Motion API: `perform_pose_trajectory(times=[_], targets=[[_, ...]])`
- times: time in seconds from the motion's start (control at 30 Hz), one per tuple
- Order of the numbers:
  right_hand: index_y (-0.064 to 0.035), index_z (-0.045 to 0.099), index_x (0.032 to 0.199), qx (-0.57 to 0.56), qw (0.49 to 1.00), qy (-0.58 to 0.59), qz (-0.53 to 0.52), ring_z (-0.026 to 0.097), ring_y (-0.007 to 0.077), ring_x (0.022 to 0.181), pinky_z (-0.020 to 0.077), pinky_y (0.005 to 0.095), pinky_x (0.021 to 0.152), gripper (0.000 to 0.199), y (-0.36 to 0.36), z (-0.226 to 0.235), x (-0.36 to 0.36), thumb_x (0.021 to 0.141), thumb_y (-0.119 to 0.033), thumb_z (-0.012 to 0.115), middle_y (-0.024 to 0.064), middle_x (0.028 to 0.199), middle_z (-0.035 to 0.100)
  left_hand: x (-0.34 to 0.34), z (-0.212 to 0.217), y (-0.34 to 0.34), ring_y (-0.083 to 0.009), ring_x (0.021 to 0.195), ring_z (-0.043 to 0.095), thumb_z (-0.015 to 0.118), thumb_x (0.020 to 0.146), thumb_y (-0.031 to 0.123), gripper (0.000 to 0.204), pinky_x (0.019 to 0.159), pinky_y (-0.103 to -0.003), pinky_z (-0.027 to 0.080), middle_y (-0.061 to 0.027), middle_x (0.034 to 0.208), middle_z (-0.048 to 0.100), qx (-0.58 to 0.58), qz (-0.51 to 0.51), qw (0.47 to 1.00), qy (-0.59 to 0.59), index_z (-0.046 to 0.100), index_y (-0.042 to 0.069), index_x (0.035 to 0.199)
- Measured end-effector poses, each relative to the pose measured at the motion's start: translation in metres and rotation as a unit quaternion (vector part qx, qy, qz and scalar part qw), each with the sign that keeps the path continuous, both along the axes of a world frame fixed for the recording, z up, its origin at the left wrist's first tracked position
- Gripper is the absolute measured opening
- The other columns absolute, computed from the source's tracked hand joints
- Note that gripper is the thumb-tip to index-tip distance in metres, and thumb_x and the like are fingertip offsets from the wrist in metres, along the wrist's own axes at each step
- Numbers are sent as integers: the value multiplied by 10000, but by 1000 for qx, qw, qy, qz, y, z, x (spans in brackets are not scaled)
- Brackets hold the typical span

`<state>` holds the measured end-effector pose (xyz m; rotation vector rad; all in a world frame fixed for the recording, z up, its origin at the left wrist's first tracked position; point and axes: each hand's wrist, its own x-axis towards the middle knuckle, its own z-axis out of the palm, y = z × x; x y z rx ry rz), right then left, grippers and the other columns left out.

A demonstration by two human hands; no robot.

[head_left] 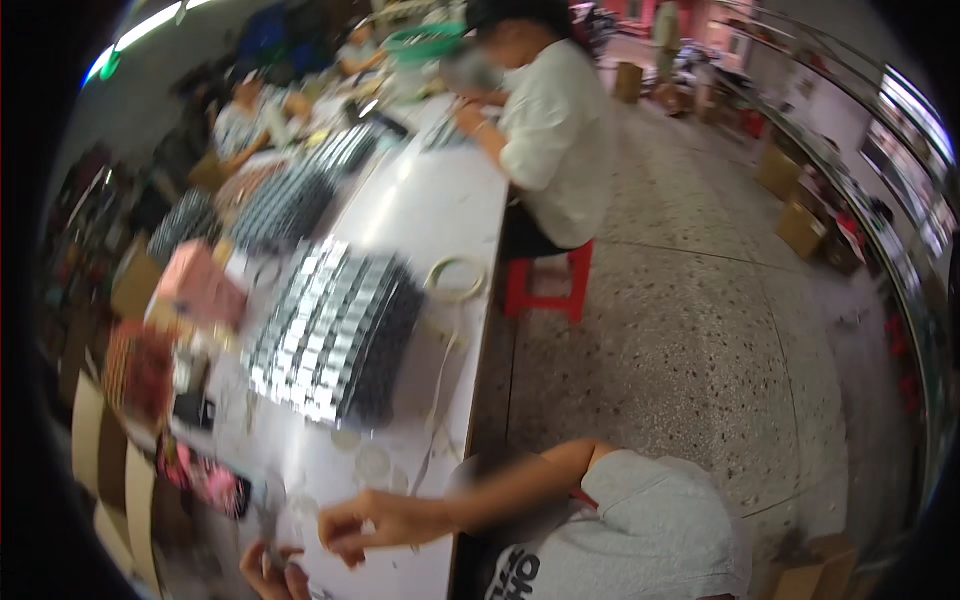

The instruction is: The person repeatedly picks up small cylindrical metal components from a tray and wraps each one with a strip of white tape. They rotate the component while applying the tape, then place the wrapped item back into the tray. This process is repeated for multiple components throughout the clip.

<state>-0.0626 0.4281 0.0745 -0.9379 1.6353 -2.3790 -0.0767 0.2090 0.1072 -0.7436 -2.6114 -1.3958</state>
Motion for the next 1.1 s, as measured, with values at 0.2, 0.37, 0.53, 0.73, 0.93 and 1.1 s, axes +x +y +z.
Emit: perform_pose_trajectory(times=[0.2, 0.37, 0.53, 0.73, 0.93, 1.1], targets=[[-17, 523, 894, 35, 996, -80, -14, 550, 66, 668, 417, 182, 533, 85, 9, 8, 3, 844, -86, 521, 28, 744, 567, 47, -7, 39, -123, 673, 555, 527, 768, -45, 413, 626, -211, 438, -144, 880, 597, 187, 62, 968, -154, 382, 3, 1151], [17, 548, 849, 112, 991, -65, 28, 550, 81, 690, 440, 197, 589, 95, -10, 28, 11, 816, -71, 546, 31, 750, 567, 70, -20, 30, -131, 730, 595, 651, 695, -27, 471, 667, -215, 465, -104, 793, 613, 254, 120, 954, -102, 434, 10, 1111], [18, 553, 820, 175, 974, -104, 98, 535, 85, 656, 439, 214, 606, 121, -16, 33, 8, 812, -103, 559, 37, 721, 563, 83, -27, 34, -116, 733, 574, 722, 606, -20, 541, 669, -226, 453, -79, 791, 587, 202, 148, 967, -42, 450, -18, 1075], [6, 540, 723, 199, 963, -87, 159, 456, 57, 561, 337, 176, 499, 115, -25, 38, 4, 759, -75, 613, 19, 656, 531, 86, -24, 30, -104, 678, 562, 764, 576, 61, 540, 638, -209, 455, -61, 792, 588, 165, 129, 977, 34, 487, 7, 1037], [-7, 540, 688, 221, 957, -103, 158, 440, 52, 562, 320, 184, 497, 135, -27, 44, 3, 740, -88, 635, 9, 633, 530, 85, -24, 32, -122, 640, 579, 769, 576, 82, 531, 576, -211, 469, -73, 785, 600, 148, 137, 974, 98, 508, 4, 1032], [-9, 536, 685, 248, 953, -96, 143, 426, 40, 538, 295, 173, 451, 141, -25, 47, 4, 728, -81, 649, 2, 627, 525, 84, -25, 31, -131, 623, 578, 769, 569, 72, 538, 544, -223, 471, -84, 797, 595, 135, 117, 975, 132, 510, -4, 1034]])
